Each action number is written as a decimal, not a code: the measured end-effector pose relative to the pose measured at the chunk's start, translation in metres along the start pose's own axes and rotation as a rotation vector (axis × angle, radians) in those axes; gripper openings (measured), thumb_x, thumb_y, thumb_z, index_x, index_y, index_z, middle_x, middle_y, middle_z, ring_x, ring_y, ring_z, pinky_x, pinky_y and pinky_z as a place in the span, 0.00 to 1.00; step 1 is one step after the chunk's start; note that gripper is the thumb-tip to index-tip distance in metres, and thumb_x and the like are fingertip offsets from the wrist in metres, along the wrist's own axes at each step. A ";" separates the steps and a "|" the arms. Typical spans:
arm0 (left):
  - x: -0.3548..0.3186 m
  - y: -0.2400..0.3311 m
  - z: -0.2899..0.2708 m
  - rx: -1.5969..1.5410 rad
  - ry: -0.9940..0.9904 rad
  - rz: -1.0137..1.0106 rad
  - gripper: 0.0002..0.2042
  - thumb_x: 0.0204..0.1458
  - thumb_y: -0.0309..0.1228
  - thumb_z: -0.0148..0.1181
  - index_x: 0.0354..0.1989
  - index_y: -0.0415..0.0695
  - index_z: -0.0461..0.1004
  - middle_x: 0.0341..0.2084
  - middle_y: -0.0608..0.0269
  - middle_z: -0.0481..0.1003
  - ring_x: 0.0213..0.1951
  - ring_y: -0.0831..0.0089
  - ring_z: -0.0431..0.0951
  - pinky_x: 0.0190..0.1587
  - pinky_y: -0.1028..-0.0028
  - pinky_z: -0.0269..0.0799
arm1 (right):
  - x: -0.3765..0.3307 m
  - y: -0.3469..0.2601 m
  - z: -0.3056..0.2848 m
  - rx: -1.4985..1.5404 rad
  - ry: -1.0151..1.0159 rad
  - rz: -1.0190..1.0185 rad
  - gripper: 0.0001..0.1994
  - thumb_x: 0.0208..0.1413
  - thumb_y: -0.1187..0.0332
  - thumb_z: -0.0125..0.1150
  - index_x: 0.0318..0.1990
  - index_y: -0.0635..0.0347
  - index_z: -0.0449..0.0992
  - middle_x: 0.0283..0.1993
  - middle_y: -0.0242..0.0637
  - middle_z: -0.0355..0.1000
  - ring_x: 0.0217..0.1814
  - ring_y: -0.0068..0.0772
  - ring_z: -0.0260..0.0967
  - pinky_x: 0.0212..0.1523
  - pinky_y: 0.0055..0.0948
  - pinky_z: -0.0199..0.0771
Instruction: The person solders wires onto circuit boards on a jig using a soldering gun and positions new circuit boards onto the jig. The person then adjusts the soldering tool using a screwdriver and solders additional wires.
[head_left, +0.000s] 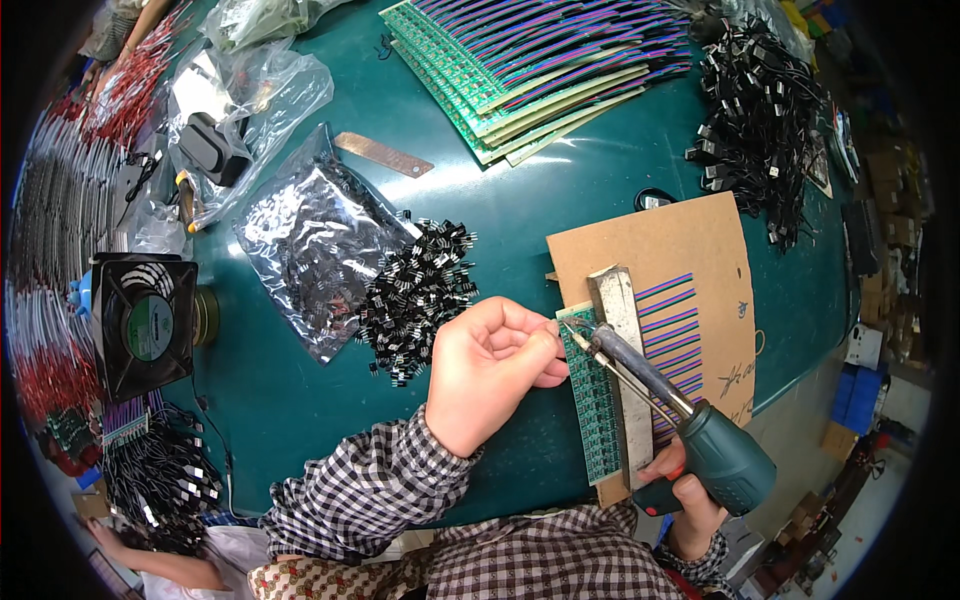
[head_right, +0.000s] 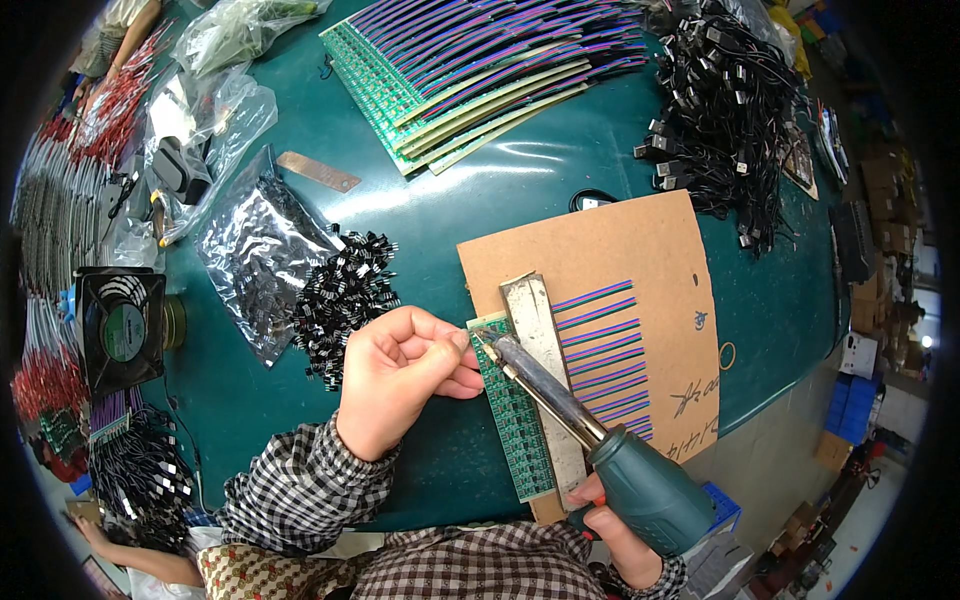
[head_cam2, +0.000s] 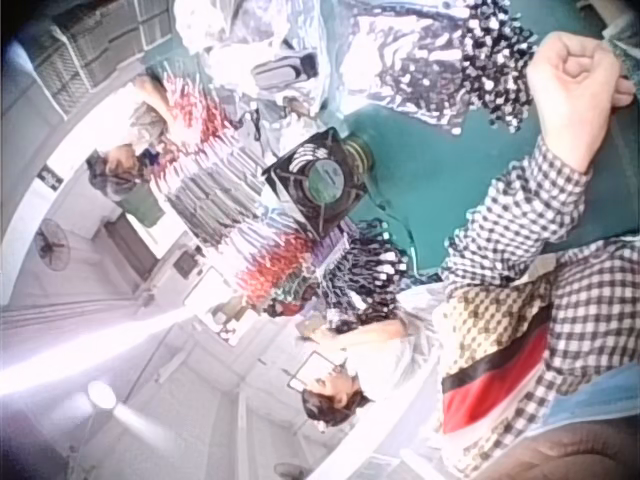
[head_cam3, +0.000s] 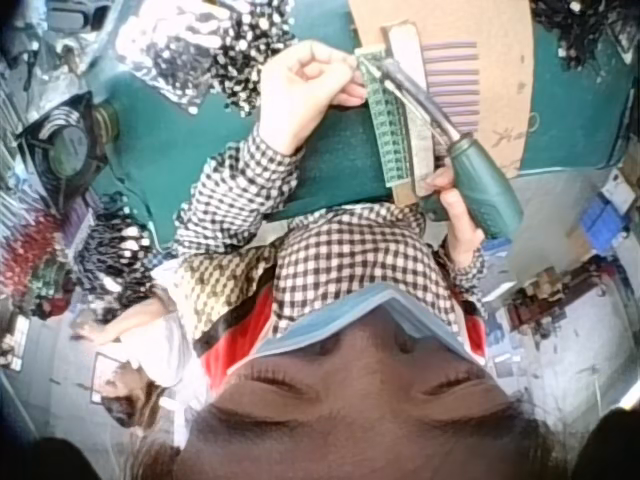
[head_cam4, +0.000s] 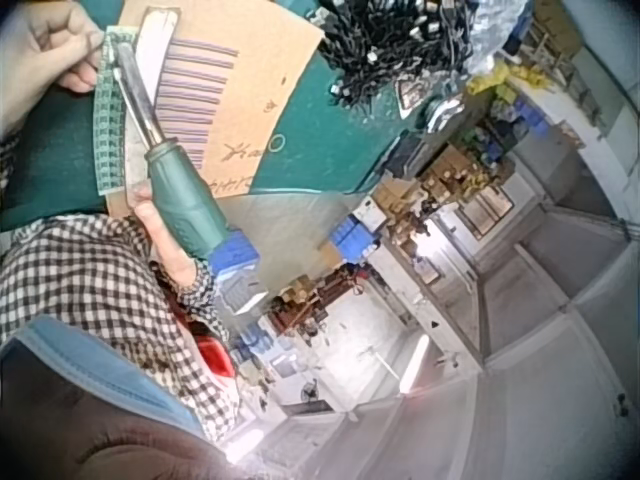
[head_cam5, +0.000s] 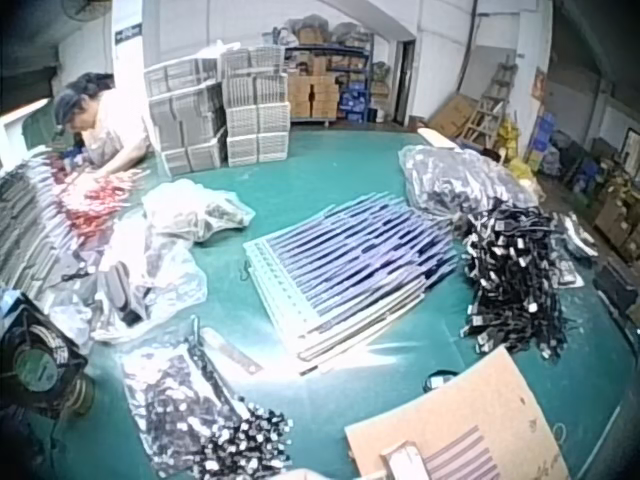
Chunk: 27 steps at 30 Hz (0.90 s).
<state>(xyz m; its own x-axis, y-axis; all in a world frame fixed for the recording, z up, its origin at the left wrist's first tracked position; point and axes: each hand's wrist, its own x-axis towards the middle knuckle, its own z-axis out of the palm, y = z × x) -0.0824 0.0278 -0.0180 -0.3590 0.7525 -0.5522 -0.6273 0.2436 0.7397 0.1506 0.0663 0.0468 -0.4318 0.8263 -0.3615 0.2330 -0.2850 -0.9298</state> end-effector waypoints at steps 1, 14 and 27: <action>0.000 0.000 0.000 -0.003 -0.005 -0.002 0.05 0.55 0.23 0.56 0.32 0.32 0.71 0.26 0.54 0.77 0.26 0.71 0.80 0.31 0.75 0.80 | 0.000 -0.001 0.000 -0.005 -0.007 0.004 0.26 0.51 0.62 0.64 0.48 0.78 0.65 0.30 0.45 0.70 0.28 0.39 0.72 0.30 0.35 0.78; 0.001 -0.001 -0.001 -0.003 -0.004 0.005 0.06 0.55 0.24 0.56 0.32 0.32 0.71 0.26 0.53 0.77 0.26 0.69 0.80 0.31 0.74 0.81 | -0.009 0.021 -0.013 0.004 0.029 -0.026 0.28 0.51 0.63 0.63 0.52 0.79 0.62 0.30 0.42 0.68 0.31 0.37 0.70 0.35 0.38 0.79; 0.001 0.000 0.000 0.008 0.000 0.009 0.06 0.55 0.23 0.56 0.32 0.32 0.70 0.26 0.52 0.77 0.26 0.69 0.80 0.30 0.75 0.81 | -0.015 0.015 -0.008 0.034 0.066 0.050 0.27 0.49 0.62 0.64 0.48 0.77 0.64 0.30 0.41 0.67 0.32 0.35 0.70 0.37 0.39 0.78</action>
<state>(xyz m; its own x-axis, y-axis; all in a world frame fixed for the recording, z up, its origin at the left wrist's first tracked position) -0.0826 0.0279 -0.0189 -0.3647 0.7544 -0.5458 -0.6185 0.2419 0.7476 0.1673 0.0537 0.0387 -0.3618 0.8406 -0.4030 0.2223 -0.3421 -0.9130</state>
